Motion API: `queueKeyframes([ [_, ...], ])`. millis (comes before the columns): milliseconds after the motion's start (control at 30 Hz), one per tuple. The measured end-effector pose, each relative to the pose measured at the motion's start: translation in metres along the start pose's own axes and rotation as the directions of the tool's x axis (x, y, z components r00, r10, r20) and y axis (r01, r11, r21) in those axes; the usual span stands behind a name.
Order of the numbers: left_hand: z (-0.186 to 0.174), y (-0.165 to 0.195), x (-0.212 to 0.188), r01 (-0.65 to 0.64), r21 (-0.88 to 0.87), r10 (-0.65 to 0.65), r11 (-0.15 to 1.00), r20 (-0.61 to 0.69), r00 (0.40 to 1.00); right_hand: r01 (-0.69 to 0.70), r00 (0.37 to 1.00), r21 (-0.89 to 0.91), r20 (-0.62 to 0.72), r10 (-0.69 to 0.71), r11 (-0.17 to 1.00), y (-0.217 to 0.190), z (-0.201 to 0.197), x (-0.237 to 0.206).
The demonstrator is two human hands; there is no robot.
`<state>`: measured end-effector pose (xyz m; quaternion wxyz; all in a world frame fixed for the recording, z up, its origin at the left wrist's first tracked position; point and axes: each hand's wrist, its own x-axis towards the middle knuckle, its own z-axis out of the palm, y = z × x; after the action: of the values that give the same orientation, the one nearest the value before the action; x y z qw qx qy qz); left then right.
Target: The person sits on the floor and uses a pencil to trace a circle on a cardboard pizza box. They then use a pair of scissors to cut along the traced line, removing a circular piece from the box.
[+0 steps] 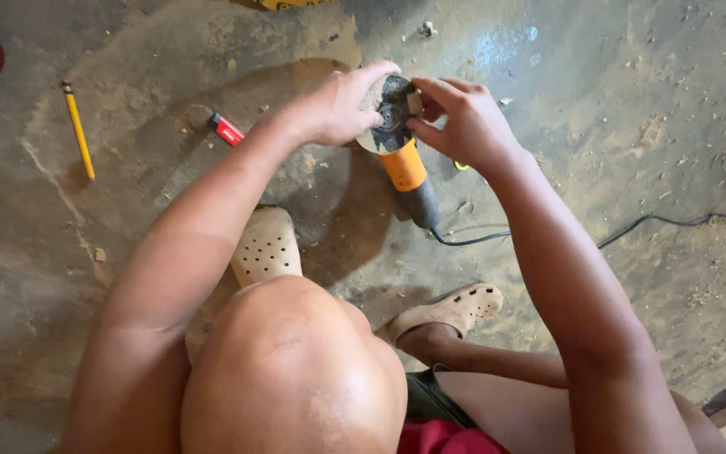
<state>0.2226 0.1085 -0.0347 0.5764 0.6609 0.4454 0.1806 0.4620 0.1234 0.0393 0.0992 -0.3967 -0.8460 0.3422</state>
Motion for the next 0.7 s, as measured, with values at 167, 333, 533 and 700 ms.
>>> queueKeyframes([
  [167,-0.005,0.007,0.002,0.042,0.003,-0.042,0.999,0.072,0.997,0.004,1.000,-0.159,0.013,-0.002,0.987,0.009,0.006,0.004],
  [333,-0.009,0.011,0.003,0.012,0.042,-0.016,0.999,0.074,0.997,0.039,0.995,-0.315,-0.071,-0.064,0.948,0.013,0.014,-0.003],
  [533,-0.008,0.012,-0.001,0.054,0.044,-0.056,0.998,0.057,0.997,-0.059,0.994,0.102,-0.091,0.069,0.993,0.009,0.014,-0.012],
  [700,-0.005,0.010,0.000,0.073,0.041,-0.076,0.996,0.071,0.995,-0.078,0.988,-0.003,-0.136,0.077,0.997,0.012,0.022,-0.011],
])
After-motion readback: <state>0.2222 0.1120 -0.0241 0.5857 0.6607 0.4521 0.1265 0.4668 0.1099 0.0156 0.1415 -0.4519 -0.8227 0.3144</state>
